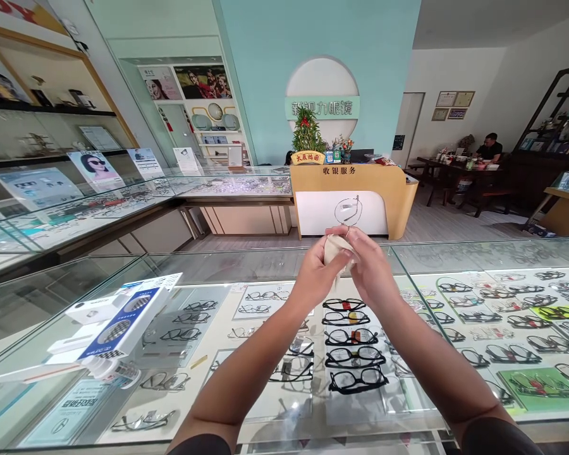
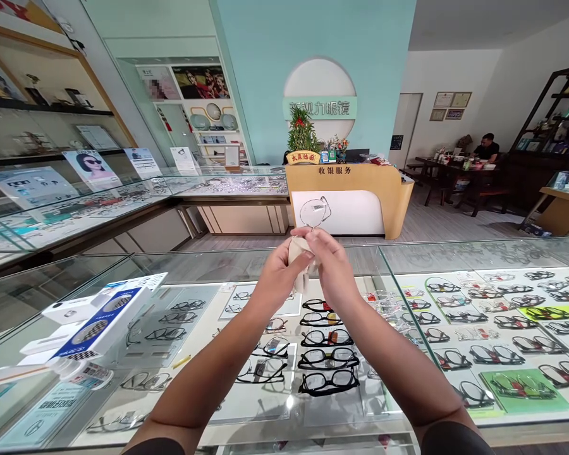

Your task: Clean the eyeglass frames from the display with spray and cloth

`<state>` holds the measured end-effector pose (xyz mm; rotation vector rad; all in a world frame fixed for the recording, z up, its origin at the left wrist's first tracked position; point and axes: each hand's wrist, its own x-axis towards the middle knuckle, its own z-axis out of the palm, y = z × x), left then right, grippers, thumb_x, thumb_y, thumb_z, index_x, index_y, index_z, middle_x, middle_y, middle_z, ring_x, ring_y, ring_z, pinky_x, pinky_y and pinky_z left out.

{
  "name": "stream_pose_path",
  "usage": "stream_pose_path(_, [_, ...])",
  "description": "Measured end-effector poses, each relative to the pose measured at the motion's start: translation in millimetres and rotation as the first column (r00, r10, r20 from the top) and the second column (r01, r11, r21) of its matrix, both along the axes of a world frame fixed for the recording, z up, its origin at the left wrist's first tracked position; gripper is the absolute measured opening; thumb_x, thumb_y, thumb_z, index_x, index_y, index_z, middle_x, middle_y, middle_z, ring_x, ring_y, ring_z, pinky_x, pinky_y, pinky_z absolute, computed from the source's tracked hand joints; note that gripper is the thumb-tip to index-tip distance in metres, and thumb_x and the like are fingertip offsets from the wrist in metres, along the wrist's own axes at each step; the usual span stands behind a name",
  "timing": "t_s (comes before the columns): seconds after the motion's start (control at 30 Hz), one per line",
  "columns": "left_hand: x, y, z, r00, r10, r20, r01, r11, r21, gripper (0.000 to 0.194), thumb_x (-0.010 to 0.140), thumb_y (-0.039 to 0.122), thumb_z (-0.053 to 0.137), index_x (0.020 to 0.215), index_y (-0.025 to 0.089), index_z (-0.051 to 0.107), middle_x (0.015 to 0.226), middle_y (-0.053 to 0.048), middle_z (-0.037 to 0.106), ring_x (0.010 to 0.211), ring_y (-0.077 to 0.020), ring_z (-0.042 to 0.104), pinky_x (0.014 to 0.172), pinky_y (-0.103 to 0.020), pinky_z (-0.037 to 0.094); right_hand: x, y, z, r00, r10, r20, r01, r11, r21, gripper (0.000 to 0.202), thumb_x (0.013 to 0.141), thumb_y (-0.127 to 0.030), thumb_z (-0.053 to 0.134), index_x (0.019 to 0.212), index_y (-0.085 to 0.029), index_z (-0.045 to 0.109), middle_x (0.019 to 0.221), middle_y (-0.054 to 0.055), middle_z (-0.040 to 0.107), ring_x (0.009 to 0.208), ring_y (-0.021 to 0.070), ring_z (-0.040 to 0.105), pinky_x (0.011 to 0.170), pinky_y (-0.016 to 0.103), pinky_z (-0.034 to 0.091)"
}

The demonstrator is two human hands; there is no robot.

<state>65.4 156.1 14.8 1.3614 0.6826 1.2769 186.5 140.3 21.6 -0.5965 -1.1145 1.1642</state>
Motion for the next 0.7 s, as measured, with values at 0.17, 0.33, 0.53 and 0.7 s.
stream_pose_path(0.17, [-1.1,-2.6,1.6,1.0,-0.007,-0.006,0.007,0.999,0.047,0.044,0.087,0.048,0.084,0.119,0.02,0.073,0.096,-0.003,0.073,0.082,-0.016,0.063,0.074,-0.026,0.049,0.8,3.2,-4.1,0.999,-0.027,0.031,0.025,0.998,0.061,0.023,0.089,-0.042,0.079,0.11,-0.032,0.082,0.127,0.002,0.078,0.121,0.0259,0.068,0.106,0.04,0.053])
stream_pose_path(0.33, [-3.5,2.9,-4.9,0.999,-0.031,0.034,0.029,0.998,0.05,0.038,0.088,0.046,0.083,0.116,0.022,0.075,0.094,-0.002,0.071,0.083,-0.0153,0.062,0.073,-0.025,0.049,2.3,5.5,-6.1,0.997,-0.051,0.054,0.046,0.994,0.1,0.023,0.096,-0.041,0.074,0.116,-0.033,0.083,0.127,0.002,0.08,0.126,0.0252,0.069,0.114,0.043,0.05])
stream_pose_path(0.53, [-2.0,2.2,-3.7,1.0,0.023,-0.008,-0.023,0.999,0.037,0.05,0.09,0.066,0.076,0.112,0.022,0.075,0.07,0.001,0.058,0.057,-0.0109,0.044,0.051,-0.026,0.033,3.0,2.7,-4.4,0.979,-0.137,0.151,0.113,0.981,0.16,0.028,0.102,-0.049,0.067,0.118,-0.034,0.083,0.13,0.002,0.079,0.118,0.0241,0.071,0.111,0.042,0.052])
stream_pose_path(0.7, [-3.3,0.2,0.7,0.999,0.049,0.016,-0.049,0.997,0.056,0.058,0.086,0.071,0.077,0.116,0.021,0.075,0.066,0.003,0.053,0.055,-0.0101,0.041,0.05,-0.025,0.033,3.3,-1.2,-1.9,0.958,-0.181,0.222,0.128,0.965,0.231,0.03,0.105,-0.049,0.063,0.117,-0.033,0.084,0.127,0.002,0.081,0.122,0.0247,0.072,0.107,0.039,0.054])
